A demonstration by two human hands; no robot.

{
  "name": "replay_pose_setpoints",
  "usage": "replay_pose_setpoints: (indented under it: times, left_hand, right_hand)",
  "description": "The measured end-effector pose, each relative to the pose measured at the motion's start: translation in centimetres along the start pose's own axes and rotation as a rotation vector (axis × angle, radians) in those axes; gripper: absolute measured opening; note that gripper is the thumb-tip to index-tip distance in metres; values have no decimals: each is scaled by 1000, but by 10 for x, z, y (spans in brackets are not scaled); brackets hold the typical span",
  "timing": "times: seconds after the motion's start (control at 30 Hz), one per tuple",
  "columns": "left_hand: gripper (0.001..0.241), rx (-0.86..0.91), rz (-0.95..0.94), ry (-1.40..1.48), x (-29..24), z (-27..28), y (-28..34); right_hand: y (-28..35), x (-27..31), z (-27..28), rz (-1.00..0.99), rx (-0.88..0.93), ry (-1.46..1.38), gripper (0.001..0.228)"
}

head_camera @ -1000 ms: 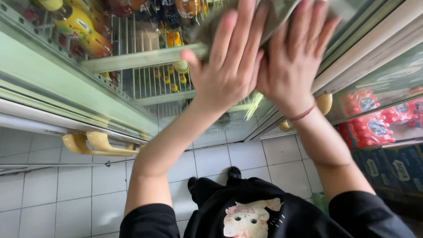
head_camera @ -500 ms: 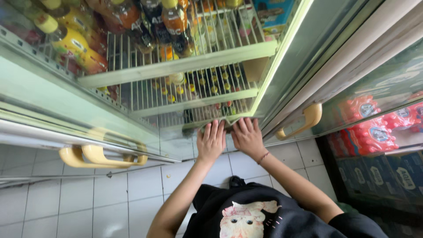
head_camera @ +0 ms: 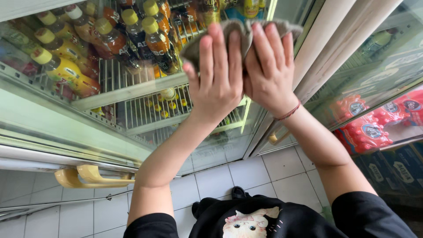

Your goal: The person cleans the glass doors of commercial refrigerators in a store using a cloth and a spray bottle. They wipe the exterior glass surfaces of multiple units, occasionally spraying the cloth with a cleaning solution from a green bottle. The person handles the cloth and spray bottle throughout the task.

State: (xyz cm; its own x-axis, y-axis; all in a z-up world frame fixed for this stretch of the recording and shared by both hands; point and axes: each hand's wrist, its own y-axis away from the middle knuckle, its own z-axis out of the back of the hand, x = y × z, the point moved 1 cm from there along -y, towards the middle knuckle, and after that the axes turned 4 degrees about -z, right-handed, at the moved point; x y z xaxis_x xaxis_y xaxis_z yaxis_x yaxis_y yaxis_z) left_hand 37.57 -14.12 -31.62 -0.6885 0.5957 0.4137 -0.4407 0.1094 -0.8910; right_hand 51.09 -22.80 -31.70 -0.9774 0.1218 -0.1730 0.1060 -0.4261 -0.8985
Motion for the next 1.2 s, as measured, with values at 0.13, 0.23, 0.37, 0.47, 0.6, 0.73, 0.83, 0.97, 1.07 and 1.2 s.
replay_pose_setpoints:
  times: [0.13, 0.23, 0.37, 0.47, 0.6, 0.73, 0.83, 0.97, 1.07, 1.2]
  left_hand:
    - [46, 76, -63, 122, -13, 5, -53]
    - [46, 120, -121, 309, -35, -6, -64]
    - [51, 147, -255, 186, -77, -23, -26]
    - [55, 144, -227, 168, -108, -30, 35]
    - [61, 330, -216, 171, -146, -25, 147]
    - [67, 530, -157, 204, -162, -9, 263]
    - [70, 634, 8, 210, -158, 9, 318]
    - [66, 688, 280, 335, -129, 27, 301]
    - [67, 520, 315, 351, -74, 28, 239]
    - [58, 389, 199, 181, 9, 28, 161]
  right_hand:
    - [-31, -20, 44, -124, 119, -84, 37]
    - [-23, -42, 63, -141, 162, 39, 39]
    - [37, -60, 55, -169, 235, 175, 39]
    - [105, -58, 26, -151, 275, 221, 42]
    - [212, -20, -7, -202, 509, 223, 46]
    - [289, 41, -25, -174, 734, 151, 55]
    - [308, 71, -31, -153, 772, 120, 61]
    - [277, 86, -43, -158, 676, -5, 55]
    - [218, 78, -47, -90, 517, -47, 55]
    - [142, 66, -47, -83, 430, -113, 67]
